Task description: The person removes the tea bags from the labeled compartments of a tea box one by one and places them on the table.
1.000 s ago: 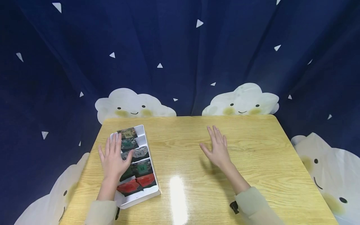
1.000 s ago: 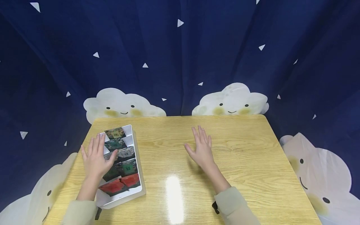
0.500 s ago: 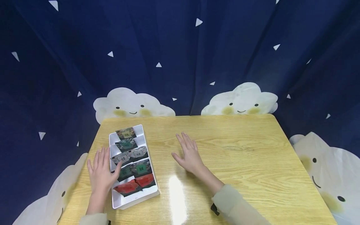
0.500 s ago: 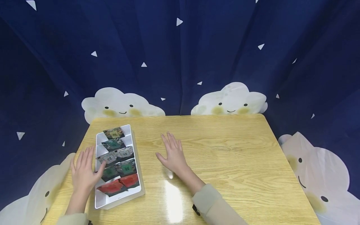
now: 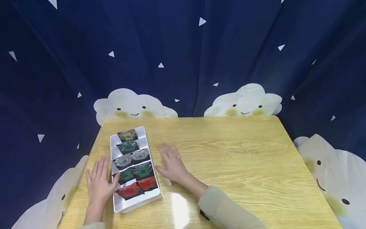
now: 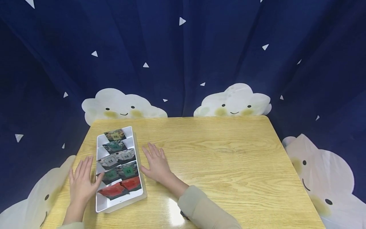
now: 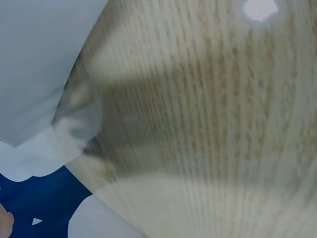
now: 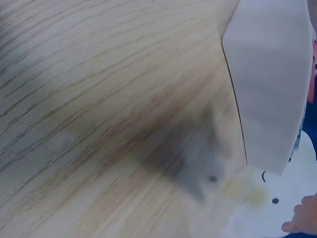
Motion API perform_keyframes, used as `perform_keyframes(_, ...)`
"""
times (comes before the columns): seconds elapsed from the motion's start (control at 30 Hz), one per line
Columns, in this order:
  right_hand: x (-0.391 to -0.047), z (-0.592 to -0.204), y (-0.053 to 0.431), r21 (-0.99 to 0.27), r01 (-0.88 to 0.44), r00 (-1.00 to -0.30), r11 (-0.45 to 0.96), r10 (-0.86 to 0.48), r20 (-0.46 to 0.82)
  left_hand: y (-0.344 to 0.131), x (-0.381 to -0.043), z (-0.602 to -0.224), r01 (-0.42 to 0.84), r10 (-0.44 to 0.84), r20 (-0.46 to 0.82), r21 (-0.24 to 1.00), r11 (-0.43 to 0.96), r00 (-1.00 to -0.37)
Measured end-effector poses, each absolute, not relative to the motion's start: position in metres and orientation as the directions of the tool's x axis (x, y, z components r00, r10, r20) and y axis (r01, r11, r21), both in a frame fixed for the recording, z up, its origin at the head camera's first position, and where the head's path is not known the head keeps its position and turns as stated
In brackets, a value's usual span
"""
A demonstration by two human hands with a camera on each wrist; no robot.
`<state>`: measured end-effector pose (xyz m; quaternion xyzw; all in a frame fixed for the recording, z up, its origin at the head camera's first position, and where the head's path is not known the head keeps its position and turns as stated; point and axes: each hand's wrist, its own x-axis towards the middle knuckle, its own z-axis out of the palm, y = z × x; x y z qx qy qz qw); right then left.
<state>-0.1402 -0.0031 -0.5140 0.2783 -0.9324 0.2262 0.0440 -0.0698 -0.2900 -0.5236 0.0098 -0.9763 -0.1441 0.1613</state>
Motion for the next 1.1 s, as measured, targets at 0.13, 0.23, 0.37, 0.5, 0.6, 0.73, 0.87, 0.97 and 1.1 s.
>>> perform_keyframes(0.13,-0.141,-0.519,-0.014,-0.368,-0.544,-0.837,0.754,-0.523,0.164,-0.291,-0.069,-0.525,0.023,-0.068,0.298,0.290,0.957,-0.952)
perform_keyframes(0.23,-0.141,-0.520,-0.020,-0.372,-0.547,-0.832,0.750,-0.538,0.139,-0.291,-0.069,-0.526,0.017,-0.070,0.281,0.295,0.955,-0.957)
perform_keyframes(0.37,-0.142,-0.519,-0.027,-0.365,-0.540,-0.831,0.759,-0.548,0.090,-0.292,-0.069,-0.527,0.006,-0.072,0.244,0.302,0.953,-0.967)
perform_keyframes(0.5,-0.144,-0.517,-0.034,-0.340,-0.532,-0.834,0.776,-0.549,0.053,-0.292,-0.068,-0.529,-0.002,-0.073,0.216,0.310,0.951,-0.974)
perform_keyframes(0.6,-0.146,-0.516,-0.039,-0.325,-0.519,-0.839,0.790,-0.543,0.021,-0.293,-0.068,-0.530,-0.008,-0.075,0.200,0.318,0.948,-0.977)
perform_keyframes(0.73,-0.149,-0.516,-0.043,-0.298,-0.500,-0.847,0.813,-0.531,-0.027,-0.295,-0.068,-0.531,-0.014,-0.075,0.175,0.328,0.945,-0.982)
perform_keyframes(0.87,-0.152,-0.518,-0.046,-0.268,-0.488,-0.853,0.830,-0.519,-0.055,-0.297,-0.068,-0.532,-0.019,-0.076,0.160,0.329,0.944,-0.984)
perform_keyframes(0.97,-0.153,-0.520,-0.047,-0.261,-0.477,-0.856,0.839,-0.511,-0.076,-0.297,-0.068,-0.533,-0.023,-0.074,0.145,0.327,0.945,-0.987)
perform_keyframes(1.1,-0.155,-0.522,-0.049,-0.260,-0.466,-0.856,0.846,-0.506,-0.110,-0.297,-0.068,-0.534,-0.029,-0.072,0.120,0.324,0.945,-0.990)
